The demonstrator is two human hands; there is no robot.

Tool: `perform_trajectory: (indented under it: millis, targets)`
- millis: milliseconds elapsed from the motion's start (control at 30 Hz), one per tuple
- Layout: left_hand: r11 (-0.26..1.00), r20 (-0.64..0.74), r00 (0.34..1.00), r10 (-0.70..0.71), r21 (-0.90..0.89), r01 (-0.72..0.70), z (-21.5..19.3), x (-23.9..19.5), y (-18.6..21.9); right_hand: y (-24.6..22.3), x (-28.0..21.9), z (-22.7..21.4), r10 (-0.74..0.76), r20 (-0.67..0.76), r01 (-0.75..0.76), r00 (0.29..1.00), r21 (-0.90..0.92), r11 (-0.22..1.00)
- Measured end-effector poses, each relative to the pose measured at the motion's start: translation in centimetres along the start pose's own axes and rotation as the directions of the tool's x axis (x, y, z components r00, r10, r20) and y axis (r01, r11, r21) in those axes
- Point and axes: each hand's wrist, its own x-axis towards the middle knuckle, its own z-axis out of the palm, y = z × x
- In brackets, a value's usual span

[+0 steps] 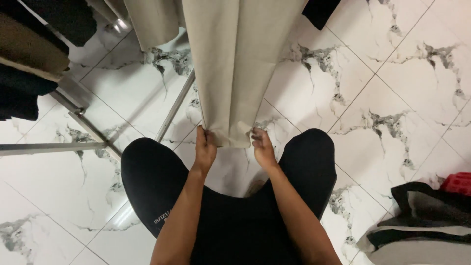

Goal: The person picks up a pair of pants, attaches them to a clip hanger, and hangs them on a clothing rack.

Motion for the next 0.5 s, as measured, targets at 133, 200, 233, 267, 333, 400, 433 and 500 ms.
perform_trajectory:
  millis: [133, 200, 233, 267, 333, 400, 433, 500]
  targets:
    - [0.962, 0.065, 0.961, -0.269, -0.024, 0.271, 1.0, -2.4, 8.6, -9.5, -3.1, 2.9, -0.082, -0.029, 0.086, 0.996, 0.170, 0.982]
    - [0.963, 0.063, 0.961, -0.270, 0.023, 0.269, 1.7, -2.9, 10.7, -10.6, -3.3, 3.6, -0.148, -0.142, 0.124, 0.979, -0.162, 0.979]
    - [0.963, 0.062, 0.961, -0.269, 0.024, 0.268, 1.6, -3.0, 9.9, -8.4, -2.6, 3.2, -0.148, -0.141, 0.125, 0.979, -0.161, 0.979]
    - [0.962, 0.028, 0.961, -0.274, -0.003, 0.274, 1.5, -3.1, 9.0, -6.2, -1.8, 2.8, -0.143, -0.238, 0.102, 0.961, -0.176, 0.979]
    - [0.961, -0.011, 0.961, -0.276, -0.032, 0.276, 1.5, -3.7, 11.1, -5.0, -1.5, 2.6, -0.142, -0.328, 0.082, 0.934, -0.190, 0.978]
    - [0.949, 0.145, 0.940, -0.310, -0.003, 0.314, 1.5, -5.0, 16.7, -6.8, -2.9, 3.2, -0.172, -0.311, 0.109, 0.935, -0.212, 0.971]
    - [0.948, 0.139, 0.939, -0.313, -0.005, 0.317, 2.2, -4.1, 11.6, -7.0, -3.6, 2.9, -0.171, -0.304, 0.108, 0.937, -0.213, 0.971]
    - [0.999, -0.075, 0.997, 0.000, 0.043, 0.003, 3.2, -2.9, 1.9, -7.8, -4.1, 2.2, -0.228, -0.345, 0.114, 0.910, -0.320, 0.941]
